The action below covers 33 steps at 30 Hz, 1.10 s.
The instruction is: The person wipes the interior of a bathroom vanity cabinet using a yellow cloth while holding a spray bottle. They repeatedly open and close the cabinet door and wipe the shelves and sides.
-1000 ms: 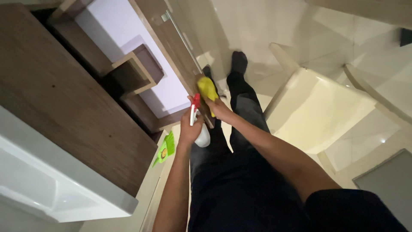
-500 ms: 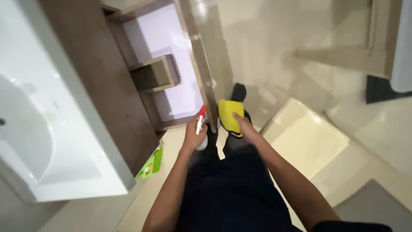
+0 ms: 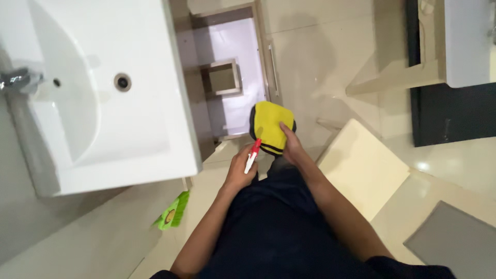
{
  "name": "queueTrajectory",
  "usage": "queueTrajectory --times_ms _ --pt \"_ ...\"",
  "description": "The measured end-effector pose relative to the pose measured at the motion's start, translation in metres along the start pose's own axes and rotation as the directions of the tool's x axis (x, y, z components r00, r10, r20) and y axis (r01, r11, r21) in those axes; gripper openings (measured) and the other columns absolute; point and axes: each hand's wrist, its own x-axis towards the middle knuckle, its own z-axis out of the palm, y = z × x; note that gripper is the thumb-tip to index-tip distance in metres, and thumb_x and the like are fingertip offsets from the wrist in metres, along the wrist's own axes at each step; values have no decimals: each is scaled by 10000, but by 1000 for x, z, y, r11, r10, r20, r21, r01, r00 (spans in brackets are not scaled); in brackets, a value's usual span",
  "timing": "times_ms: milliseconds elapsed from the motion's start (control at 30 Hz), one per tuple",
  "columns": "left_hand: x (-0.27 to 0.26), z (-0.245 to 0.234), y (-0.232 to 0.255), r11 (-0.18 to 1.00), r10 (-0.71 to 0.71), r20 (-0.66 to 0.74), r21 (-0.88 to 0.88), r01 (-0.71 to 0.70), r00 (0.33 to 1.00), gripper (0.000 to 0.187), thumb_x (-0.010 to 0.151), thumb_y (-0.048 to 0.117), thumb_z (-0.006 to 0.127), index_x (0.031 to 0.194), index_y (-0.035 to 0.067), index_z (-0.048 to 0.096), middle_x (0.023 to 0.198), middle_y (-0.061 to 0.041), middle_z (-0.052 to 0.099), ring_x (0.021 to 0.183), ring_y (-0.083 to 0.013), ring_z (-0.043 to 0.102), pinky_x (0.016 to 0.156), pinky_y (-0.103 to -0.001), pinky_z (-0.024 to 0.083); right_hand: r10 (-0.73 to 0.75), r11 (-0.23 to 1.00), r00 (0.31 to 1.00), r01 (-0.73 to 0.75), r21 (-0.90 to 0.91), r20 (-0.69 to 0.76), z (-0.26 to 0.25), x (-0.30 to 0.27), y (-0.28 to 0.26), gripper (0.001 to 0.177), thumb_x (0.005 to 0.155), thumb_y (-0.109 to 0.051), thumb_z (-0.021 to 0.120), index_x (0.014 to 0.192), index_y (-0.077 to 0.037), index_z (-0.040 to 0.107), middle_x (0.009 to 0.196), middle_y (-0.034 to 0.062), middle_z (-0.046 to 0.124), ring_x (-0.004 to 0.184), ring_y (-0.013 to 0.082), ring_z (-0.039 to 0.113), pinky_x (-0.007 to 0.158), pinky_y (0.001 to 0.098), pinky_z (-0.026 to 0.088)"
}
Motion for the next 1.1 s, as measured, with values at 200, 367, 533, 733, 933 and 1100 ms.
queueTrajectory --times_ms 200,367,533,733,933,1100 --pt "-43 -47 16 990 -131 46 62 128 990 406 787 -12 618 1193 11 632 1081 -242 681 1001 -471 645 839 -501 516 -73 997 992 70 30 101 53 -25 46 557 1039 -425 498 1452 -52 510 1390 130 632 1251 291 627 1077 458 493" --pt "-69 -69 16 990 -132 86 -27 135 987 398 784 -10 588 1178 19 630 1040 -234 677 940 -458 660 785 -474 537 -121 992 985 118 37 120 68 -49 64 554 1039 -417 494 1448 -43 507 1391 140 634 1253 300 630 1087 463 493" --pt "-83 -72 11 995 -97 103 -17 99 990 349 801 -7 598 1148 11 633 1035 -233 673 968 -455 653 789 -456 529 -110 994 989 109 16 101 70 -69 77 562 1036 -415 500 1451 -36 514 1380 146 645 1241 303 640 1079 457 501" --pt "-82 -67 0 993 59 82 -105 -51 995 492 797 -3 605 1288 12 570 1090 -226 649 993 -442 646 815 -447 536 -98 994 995 98 -43 10 71 -79 69 552 991 -403 550 1429 -70 517 1348 121 655 1205 291 653 1044 458 511" --pt "-72 -62 2 991 92 34 -99 -89 995 524 785 -8 613 1307 19 569 1183 -219 655 1057 -429 653 866 -432 547 -143 978 984 157 -134 109 72 -78 44 545 975 -344 612 1422 -47 517 1323 144 661 1179 275 670 1000 439 556" --pt "-56 -50 11 999 -38 30 -37 40 999 511 775 -2 614 1285 34 604 1168 -212 677 1056 -416 665 863 -430 554 -115 951 988 140 -274 106 76 -65 16 502 944 -224 677 1378 -15 538 1239 134 686 1106 265 691 925 418 587"
